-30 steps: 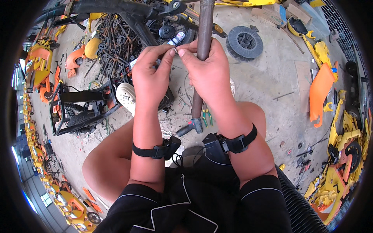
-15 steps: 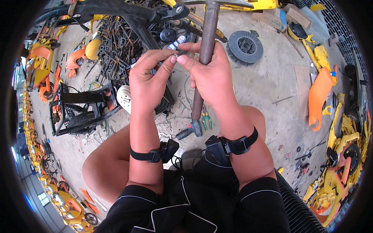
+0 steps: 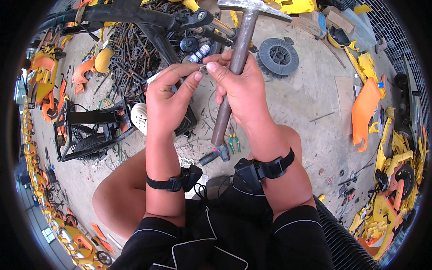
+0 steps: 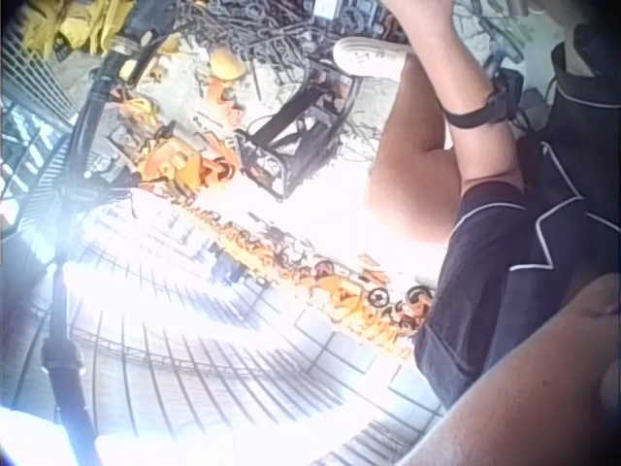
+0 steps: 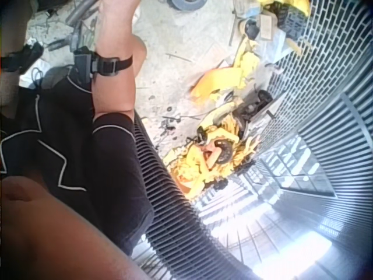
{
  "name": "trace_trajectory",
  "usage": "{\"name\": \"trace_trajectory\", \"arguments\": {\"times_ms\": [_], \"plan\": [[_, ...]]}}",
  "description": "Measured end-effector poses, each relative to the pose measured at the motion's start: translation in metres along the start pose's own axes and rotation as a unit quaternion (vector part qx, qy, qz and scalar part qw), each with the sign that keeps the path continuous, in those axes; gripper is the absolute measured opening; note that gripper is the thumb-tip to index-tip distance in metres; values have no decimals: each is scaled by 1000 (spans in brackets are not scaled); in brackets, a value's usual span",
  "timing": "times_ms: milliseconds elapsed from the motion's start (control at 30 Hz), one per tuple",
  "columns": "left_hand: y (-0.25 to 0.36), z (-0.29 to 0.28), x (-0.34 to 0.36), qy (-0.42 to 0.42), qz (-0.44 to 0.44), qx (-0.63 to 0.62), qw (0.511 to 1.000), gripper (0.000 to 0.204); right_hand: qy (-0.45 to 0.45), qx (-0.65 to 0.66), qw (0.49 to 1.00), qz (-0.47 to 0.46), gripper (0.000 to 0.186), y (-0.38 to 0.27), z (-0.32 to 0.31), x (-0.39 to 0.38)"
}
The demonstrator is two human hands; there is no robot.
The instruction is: The person uses a hammer to drive a metal pin into a hinge joint on a black motorcycle frame while sitting on the floor.
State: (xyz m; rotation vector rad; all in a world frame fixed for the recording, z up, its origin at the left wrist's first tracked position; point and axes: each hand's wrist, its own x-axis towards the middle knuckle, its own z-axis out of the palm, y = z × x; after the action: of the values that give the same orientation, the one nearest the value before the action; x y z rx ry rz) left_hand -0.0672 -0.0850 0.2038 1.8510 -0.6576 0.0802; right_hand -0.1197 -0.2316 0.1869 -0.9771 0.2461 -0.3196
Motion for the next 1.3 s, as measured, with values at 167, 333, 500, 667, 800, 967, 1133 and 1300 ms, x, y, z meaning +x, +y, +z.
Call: {"name": "trace_trajectory", "arguments": {"times_ms": [167,333,500,667,800,967,1133,1300], "plan": [[-2,2,-1,-1,-23,-38,999,19,5,16,1000,-3,32,0,2,0],[-3,10,-4,25,-68,-100,992,22,-6,-13,1000,-6,29,-1,5,-2],[1,14,-3,48,-29,-81,995,25,4,-7,1000,-28,25,1,8,-4],[-8,19,-4,92,-14,-28,995,25,6,-31,999,-44,21,5,11,-7],[-12,24,-4,124,-28,-7,992,23,-10,-69,997,-43,20,9,16,-13],[-14,23,-3,153,-40,22,987,22,-63,-106,992,-40,23,12,23,-19],[-14,20,-3,167,-49,34,984,22,-43,-126,989,-65,24,17,24,-20],[-13,17,-3,162,-58,39,984,21,-1,-109,991,-76,20,13,22,-16]]}}
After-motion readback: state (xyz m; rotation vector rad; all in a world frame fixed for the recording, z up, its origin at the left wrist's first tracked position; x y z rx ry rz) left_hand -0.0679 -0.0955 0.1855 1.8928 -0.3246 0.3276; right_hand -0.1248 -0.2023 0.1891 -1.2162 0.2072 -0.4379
